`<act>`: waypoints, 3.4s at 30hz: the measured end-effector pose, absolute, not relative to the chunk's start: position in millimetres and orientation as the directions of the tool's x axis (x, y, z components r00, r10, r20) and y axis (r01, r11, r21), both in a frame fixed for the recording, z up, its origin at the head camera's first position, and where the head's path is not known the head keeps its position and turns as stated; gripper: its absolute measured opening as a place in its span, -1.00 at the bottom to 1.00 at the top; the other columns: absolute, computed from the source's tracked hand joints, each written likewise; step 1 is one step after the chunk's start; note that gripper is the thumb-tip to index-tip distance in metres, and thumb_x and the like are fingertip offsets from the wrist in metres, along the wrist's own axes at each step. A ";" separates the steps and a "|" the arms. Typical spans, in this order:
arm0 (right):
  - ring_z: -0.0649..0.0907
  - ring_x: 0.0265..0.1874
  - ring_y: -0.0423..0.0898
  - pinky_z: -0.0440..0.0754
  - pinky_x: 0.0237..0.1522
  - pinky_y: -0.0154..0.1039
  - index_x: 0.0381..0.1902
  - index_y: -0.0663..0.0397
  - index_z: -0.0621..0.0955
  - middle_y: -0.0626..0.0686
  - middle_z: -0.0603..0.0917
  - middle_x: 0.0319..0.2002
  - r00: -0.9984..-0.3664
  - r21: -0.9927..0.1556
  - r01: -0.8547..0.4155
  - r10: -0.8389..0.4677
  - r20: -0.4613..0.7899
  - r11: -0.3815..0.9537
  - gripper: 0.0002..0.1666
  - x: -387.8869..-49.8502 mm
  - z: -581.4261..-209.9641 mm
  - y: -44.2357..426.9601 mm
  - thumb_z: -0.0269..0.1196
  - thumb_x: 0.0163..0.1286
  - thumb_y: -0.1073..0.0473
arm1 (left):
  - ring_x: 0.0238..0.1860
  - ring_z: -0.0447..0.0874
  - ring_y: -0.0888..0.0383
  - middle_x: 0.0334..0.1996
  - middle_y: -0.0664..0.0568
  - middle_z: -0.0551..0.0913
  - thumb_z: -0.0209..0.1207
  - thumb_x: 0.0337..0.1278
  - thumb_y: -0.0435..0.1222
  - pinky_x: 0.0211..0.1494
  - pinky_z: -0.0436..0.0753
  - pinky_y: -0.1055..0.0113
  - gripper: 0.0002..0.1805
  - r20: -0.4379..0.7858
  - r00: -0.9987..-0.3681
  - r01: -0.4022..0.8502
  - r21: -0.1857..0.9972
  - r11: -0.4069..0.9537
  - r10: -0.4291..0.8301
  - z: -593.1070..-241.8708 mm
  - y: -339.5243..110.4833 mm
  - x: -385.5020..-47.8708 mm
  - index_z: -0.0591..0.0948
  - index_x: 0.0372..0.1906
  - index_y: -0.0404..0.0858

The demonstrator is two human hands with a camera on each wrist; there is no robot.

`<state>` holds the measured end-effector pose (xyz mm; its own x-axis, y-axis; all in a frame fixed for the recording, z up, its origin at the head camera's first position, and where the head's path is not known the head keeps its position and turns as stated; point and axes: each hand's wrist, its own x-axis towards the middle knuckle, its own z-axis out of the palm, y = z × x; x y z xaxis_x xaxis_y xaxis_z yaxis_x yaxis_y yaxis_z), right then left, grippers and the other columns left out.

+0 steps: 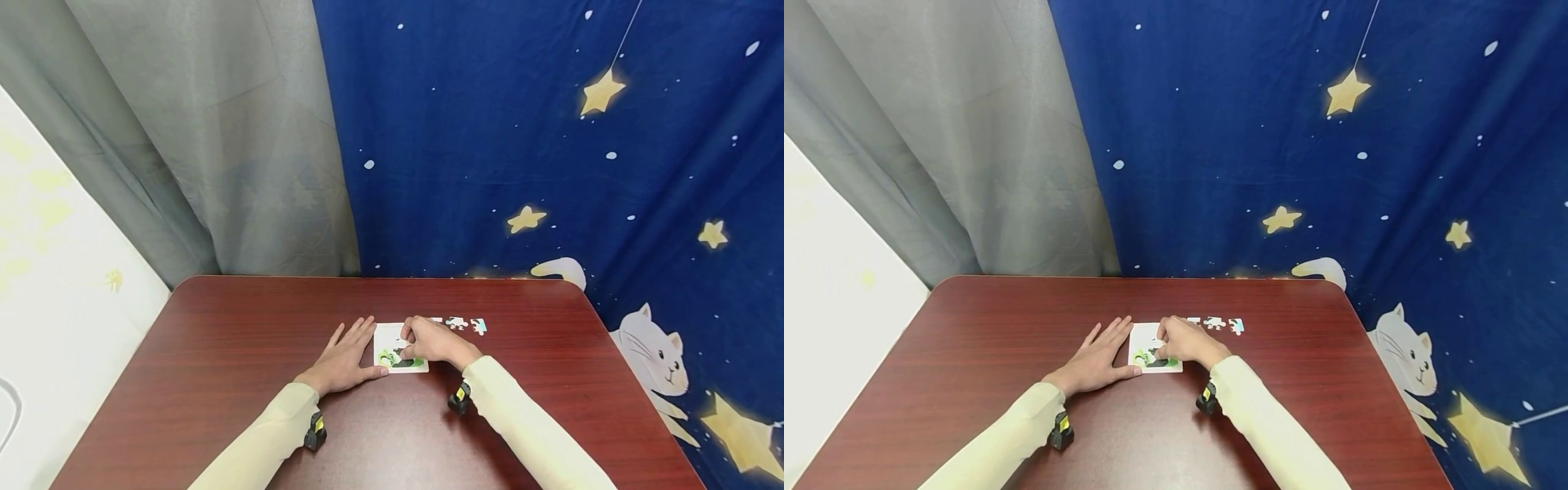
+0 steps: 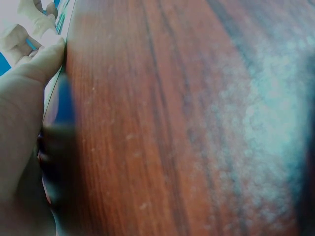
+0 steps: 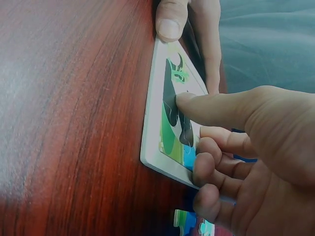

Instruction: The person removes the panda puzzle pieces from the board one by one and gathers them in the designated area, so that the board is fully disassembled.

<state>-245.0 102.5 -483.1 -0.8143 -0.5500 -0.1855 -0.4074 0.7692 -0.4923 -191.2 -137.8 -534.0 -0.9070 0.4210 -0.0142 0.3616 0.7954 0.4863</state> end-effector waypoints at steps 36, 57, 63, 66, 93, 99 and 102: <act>0.59 -0.43 -0.23 0.55 -0.33 -0.31 -0.27 -0.05 0.64 -0.12 0.70 -0.39 -0.846 -0.568 -0.425 -0.532 -0.026 0.704 -0.88 -239.0 -484.2 107.8 0.38 0.41 0.26 | 0.77 -0.01 -0.15 0.75 -0.11 0.10 0.22 0.24 0.40 0.77 -0.14 -0.28 0.20 0.017 -0.906 0.375 0.493 0.785 0.423 -536.8 -136.9 -191.3 0.15 0.71 -0.29; 0.54 -0.48 -0.25 0.50 -0.36 -0.33 -0.24 -0.05 0.66 -0.14 0.62 -0.52 -0.871 -0.636 -0.389 -0.491 0.020 0.666 -0.93 -217.8 -461.9 136.1 0.38 0.43 0.21 | 0.80 -0.12 -0.04 0.78 -0.01 0.01 0.23 0.27 0.39 0.80 -0.21 -0.22 0.20 -0.010 -0.908 0.361 0.493 0.792 0.420 -539.7 -137.6 -193.9 0.08 0.74 -0.22; 0.51 -0.49 -0.27 0.49 -0.35 -0.35 -0.29 -0.10 0.63 -0.15 0.64 -0.48 -0.876 -0.620 -0.396 -0.481 0.034 0.677 -0.87 -207.7 -459.2 148.3 0.39 0.42 0.22 | 0.80 -0.10 -0.07 0.77 -0.03 0.02 0.24 0.27 0.37 0.79 -0.19 -0.24 0.19 0.011 -0.905 0.374 0.496 0.784 0.425 -540.3 -139.3 -193.3 0.09 0.74 -0.23; 0.48 -0.53 -0.28 0.48 -0.37 -0.36 -0.30 -0.10 0.64 -0.13 0.64 -0.47 -0.881 -0.626 -0.388 -0.471 0.037 0.676 -0.87 -203.0 -459.9 157.0 0.40 0.42 0.22 | 0.79 -0.08 -0.08 0.77 -0.04 0.02 0.23 0.27 0.37 0.79 -0.19 -0.23 0.19 0.008 -0.904 0.376 0.488 0.788 0.426 -538.5 -138.8 -192.3 0.09 0.73 -0.24; 0.55 -0.61 -0.19 0.57 -0.49 -0.34 -0.18 0.18 0.66 0.06 0.71 -0.38 -0.943 -0.729 -0.188 -0.329 -0.053 0.658 -0.96 -208.9 -479.0 238.4 0.35 0.47 0.32 | 0.77 -0.01 -0.17 0.74 -0.14 0.11 0.29 0.27 0.30 0.76 -0.13 -0.30 0.16 0.011 -0.906 0.372 0.499 0.783 0.423 -528.7 -135.9 -187.8 0.16 0.70 -0.31; 0.56 -0.60 -0.16 0.54 -0.49 -0.34 -0.21 0.14 0.65 0.04 0.71 -0.39 -0.944 -0.693 -0.205 -0.326 -0.046 0.691 -0.95 -221.1 -485.9 237.8 0.34 0.46 0.34 | 0.78 -0.03 -0.13 0.75 -0.10 0.09 0.25 0.26 0.35 0.77 -0.16 -0.28 0.18 0.014 -0.907 0.370 0.505 0.780 0.421 -532.5 -136.4 -188.6 0.15 0.71 -0.29; 0.58 -0.52 -0.17 0.54 -0.39 -0.33 -0.24 0.08 0.65 0.00 0.72 -0.39 -0.948 -0.646 -0.214 -0.314 -0.042 0.733 -0.92 -226.4 -489.1 233.7 0.34 0.45 0.34 | 0.77 -0.01 -0.14 0.75 -0.11 0.11 0.26 0.26 0.35 0.77 -0.15 -0.29 0.17 0.015 -0.908 0.371 0.498 0.784 0.420 -533.6 -137.0 -188.7 0.16 0.70 -0.30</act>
